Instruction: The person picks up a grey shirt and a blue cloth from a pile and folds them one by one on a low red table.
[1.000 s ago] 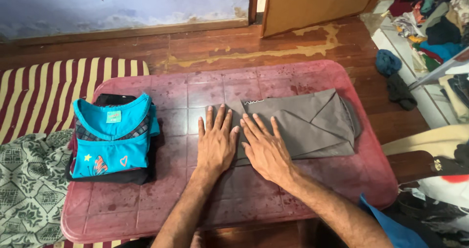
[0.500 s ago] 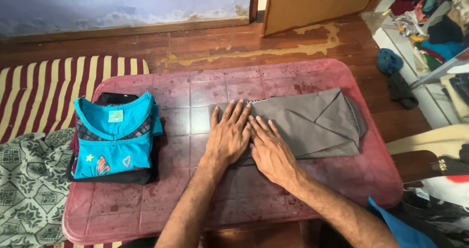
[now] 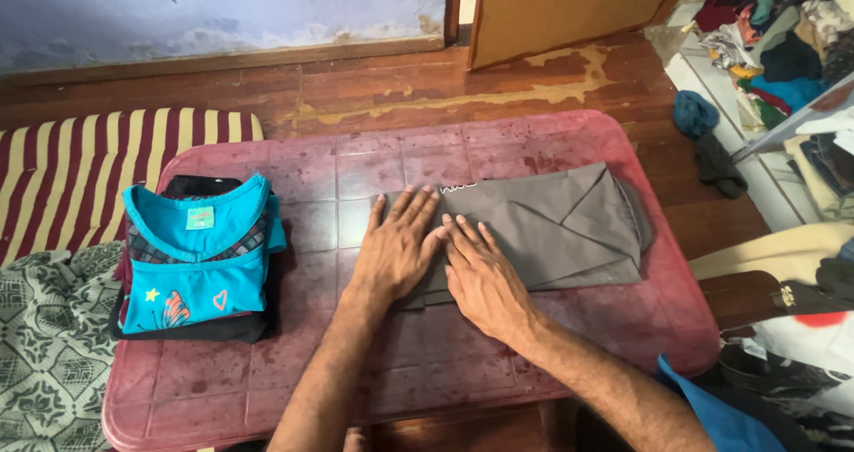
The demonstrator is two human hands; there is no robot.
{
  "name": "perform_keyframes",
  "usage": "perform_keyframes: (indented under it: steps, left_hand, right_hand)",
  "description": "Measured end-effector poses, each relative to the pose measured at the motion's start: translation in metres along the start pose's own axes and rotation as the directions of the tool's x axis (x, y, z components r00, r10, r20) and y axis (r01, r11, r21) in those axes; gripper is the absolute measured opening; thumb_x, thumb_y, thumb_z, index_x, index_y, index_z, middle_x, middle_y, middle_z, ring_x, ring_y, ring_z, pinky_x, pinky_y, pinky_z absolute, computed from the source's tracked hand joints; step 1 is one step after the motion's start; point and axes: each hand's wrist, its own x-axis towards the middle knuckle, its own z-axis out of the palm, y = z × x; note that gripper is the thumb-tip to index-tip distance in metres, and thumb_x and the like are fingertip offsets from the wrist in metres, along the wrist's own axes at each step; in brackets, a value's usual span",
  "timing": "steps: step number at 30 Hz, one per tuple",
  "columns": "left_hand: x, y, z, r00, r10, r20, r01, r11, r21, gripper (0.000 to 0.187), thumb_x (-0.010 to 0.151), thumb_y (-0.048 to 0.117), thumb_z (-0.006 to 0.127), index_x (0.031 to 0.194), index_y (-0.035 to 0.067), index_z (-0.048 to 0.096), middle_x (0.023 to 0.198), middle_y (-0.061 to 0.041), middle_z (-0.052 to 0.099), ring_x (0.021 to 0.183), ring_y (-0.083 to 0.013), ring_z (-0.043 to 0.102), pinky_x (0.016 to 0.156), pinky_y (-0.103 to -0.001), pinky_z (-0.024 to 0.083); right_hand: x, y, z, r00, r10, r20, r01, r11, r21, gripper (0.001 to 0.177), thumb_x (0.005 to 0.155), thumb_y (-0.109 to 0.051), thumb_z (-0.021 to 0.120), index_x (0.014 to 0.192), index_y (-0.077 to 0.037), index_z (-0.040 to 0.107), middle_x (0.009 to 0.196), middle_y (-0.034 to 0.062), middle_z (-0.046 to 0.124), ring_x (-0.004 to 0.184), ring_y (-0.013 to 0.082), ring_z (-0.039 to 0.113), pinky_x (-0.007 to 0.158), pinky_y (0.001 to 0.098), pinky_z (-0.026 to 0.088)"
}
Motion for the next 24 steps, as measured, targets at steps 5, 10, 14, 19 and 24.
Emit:
perform_keyframes:
  steps: [5, 10, 14, 19, 24]
  left_hand:
    - [-0.001, 0.010, 0.005, 0.993, -0.121, 0.006, 0.121, 0.991, -0.064, 0.055, 0.107, 0.041, 0.040, 0.151, 0.009, 0.049, 0.161, -0.009, 0.044, 0.152, -0.0298, 0.033, 0.124, -0.058, 0.016]
    - [-0.016, 0.034, 0.008, 0.976, -0.210, -0.064, 0.217, 0.965, 0.148, 0.064, 0.100, 0.049, 0.045, 0.151, 0.009, 0.045, 0.160, -0.011, 0.038, 0.150, -0.0326, 0.030, 0.120, -0.061, 0.014]
    - [-0.029, 0.031, 0.000, 0.934, -0.324, -0.151, 0.342, 0.934, 0.107, 0.068, 0.099, 0.043, 0.051, 0.154, 0.005, 0.037, 0.162, -0.018, 0.032, 0.149, -0.0369, 0.029, 0.118, -0.059, 0.017]
    - [-0.032, 0.042, -0.025, 0.866, -0.493, -0.085, 0.495, 0.869, 0.001, 0.074, 0.096, 0.035, 0.062, 0.158, 0.007, 0.033, 0.160, -0.018, 0.040, 0.147, -0.0349, 0.038, 0.118, -0.056, 0.028]
    - [-0.044, 0.041, -0.034, 0.705, -0.709, 0.010, 0.701, 0.694, -0.161, 0.086, 0.087, 0.032, 0.074, 0.158, 0.010, 0.031, 0.138, -0.024, 0.057, 0.125, -0.0388, 0.058, 0.102, -0.048, 0.049]
  right_hand:
    - [0.000, 0.000, -0.001, 1.000, 0.003, 0.025, -0.002, 1.000, -0.024, 0.056, 0.094, -0.015, 0.054, 0.144, 0.010, 0.048, 0.156, 0.0244, 0.043, 0.148, 0.0391, 0.034, 0.120, 0.0526, 0.025]
    - [-0.003, 0.003, -0.003, 0.998, -0.001, 0.056, 0.004, 0.999, -0.050, 0.055, 0.095, -0.016, 0.053, 0.144, 0.007, 0.047, 0.160, 0.0231, 0.039, 0.150, 0.0376, 0.033, 0.122, 0.0521, 0.025]
    - [-0.008, 0.004, -0.003, 0.999, -0.008, 0.044, 0.009, 1.000, -0.022, 0.060, 0.098, -0.023, 0.055, 0.148, 0.007, 0.042, 0.161, 0.0230, 0.036, 0.150, 0.0371, 0.032, 0.122, 0.0524, 0.023]
    - [-0.010, 0.007, -0.007, 0.999, 0.000, 0.036, 0.000, 1.000, -0.004, 0.064, 0.097, -0.024, 0.056, 0.150, 0.007, 0.039, 0.161, 0.0235, 0.034, 0.150, 0.0382, 0.031, 0.121, 0.0518, 0.022]
    - [-0.012, 0.006, -0.006, 0.999, 0.017, 0.030, -0.018, 1.000, 0.018, 0.064, 0.097, -0.023, 0.058, 0.150, 0.007, 0.039, 0.161, 0.0235, 0.034, 0.150, 0.0389, 0.031, 0.121, 0.0521, 0.023]
